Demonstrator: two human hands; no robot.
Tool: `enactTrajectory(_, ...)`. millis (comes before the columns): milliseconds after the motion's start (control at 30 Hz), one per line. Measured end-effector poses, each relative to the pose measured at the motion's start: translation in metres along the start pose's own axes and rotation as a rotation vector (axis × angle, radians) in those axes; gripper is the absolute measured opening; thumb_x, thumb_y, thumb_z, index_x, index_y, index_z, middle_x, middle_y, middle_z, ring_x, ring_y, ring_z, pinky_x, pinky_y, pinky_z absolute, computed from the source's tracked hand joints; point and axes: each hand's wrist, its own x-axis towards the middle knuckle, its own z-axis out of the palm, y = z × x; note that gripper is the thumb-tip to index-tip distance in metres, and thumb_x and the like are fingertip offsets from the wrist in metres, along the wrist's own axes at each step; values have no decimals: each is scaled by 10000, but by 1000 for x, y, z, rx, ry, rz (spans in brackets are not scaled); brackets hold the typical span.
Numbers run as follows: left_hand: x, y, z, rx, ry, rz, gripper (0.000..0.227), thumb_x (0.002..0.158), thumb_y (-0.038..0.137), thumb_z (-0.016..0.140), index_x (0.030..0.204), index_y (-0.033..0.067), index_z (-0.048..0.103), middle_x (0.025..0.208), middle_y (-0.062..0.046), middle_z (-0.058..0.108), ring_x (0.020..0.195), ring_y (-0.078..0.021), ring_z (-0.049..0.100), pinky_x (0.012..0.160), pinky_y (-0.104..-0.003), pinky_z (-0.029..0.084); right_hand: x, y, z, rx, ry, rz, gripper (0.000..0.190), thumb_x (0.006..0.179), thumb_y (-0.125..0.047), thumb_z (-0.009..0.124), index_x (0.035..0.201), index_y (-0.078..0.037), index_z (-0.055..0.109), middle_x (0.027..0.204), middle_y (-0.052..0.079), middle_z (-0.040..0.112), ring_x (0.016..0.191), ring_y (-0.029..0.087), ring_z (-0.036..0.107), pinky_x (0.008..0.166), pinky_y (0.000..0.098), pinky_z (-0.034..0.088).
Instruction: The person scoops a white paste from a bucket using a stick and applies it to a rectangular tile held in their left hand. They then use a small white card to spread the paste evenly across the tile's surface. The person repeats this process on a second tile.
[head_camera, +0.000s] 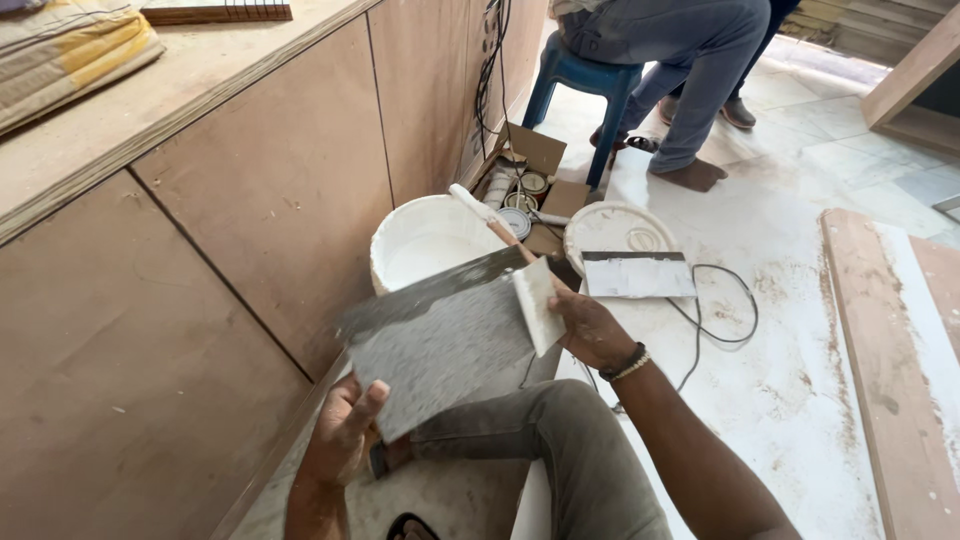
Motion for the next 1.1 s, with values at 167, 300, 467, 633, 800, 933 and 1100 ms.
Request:
enactTrajectory(167, 14, 3, 12, 268, 459, -116, 628, 960, 323, 760, 1288, -170, 551, 1216, -273, 686, 1083, -278, 649, 993, -457, 531, 41, 18, -65, 88, 86, -43, 561, 983, -224, 687, 1430, -40, 402, 1242, 97, 637, 1111, 211, 646, 1012, 397, 546)
enactTrajectory(300, 5, 38, 15, 145, 358, 291, 543, 940, 316, 685, 1298, -87, 619, 1273, -144, 673, 1167, -241, 625, 1043, -378, 473, 68, 18, -121, 140, 161, -229, 343, 987, -223, 631, 1294, -85, 569, 1196, 73, 644, 1112, 238, 651, 980, 444, 555)
enactTrajectory(467, 8, 35, 11, 334, 576, 361, 431, 993, 285, 639, 1248, -62, 658, 1227, -120, 701, 1129, -202, 641, 993, -361, 500, 104, 16, -100, -249, 378, -98, 276, 1035, -230, 627, 1214, -20, 640, 1139, 76, 701, 1046, 208, 691, 931, 386, 594)
enactTrajectory(633, 18, 29, 9, 287, 616, 376, 413, 1012, 284, 632, 1196, -81, 690, 1167, -125, 726, 1074, -193, 662, 961, -341, 523, 163, 37, -81, -1429, 420, -127, 267, 1017, -252, 707, 1034, 14, 728, 954, 161, 728, 827, 288, 676, 778, 421, 537)
enactTrajectory(800, 24, 28, 7, 268, 611, 369, 399, 1013, 272, 618, 1213, -68, 673, 1174, -121, 724, 1083, -191, 673, 954, -344, 536, 219, 82, -101, -1685, 283, -187, 203, 926, -244, 736, 1025, -70, 773, 1016, 155, 739, 874, 323, 697, 841, 430, 551)
enactTrajectory(933, 24, 26, 3, 262, 591, 396, 397, 1026, 244, 610, 1269, -68, 639, 1224, -136, 701, 1134, -199, 654, 1001, -363, 525, 254, 126, -139, -1825, 209, -221, 204, 852, -211, 716, 1000, -94, 793, 1014, 139, 721, 894, 347, 680, 822, 462, 545)
enactTrajectory(1100, 31, 24, -3, 123, 546, 397, 412, 1007, 181, 627, 1333, -70, 598, 1300, -145, 659, 1183, -216, 617, 1051, -373, 490, 310, 172, -192, -2111, 223, -176, 147, 846, -180, 636, 865, -123, 771, 957, 129, 709, 928, 323, 675, 781, 484, 560)
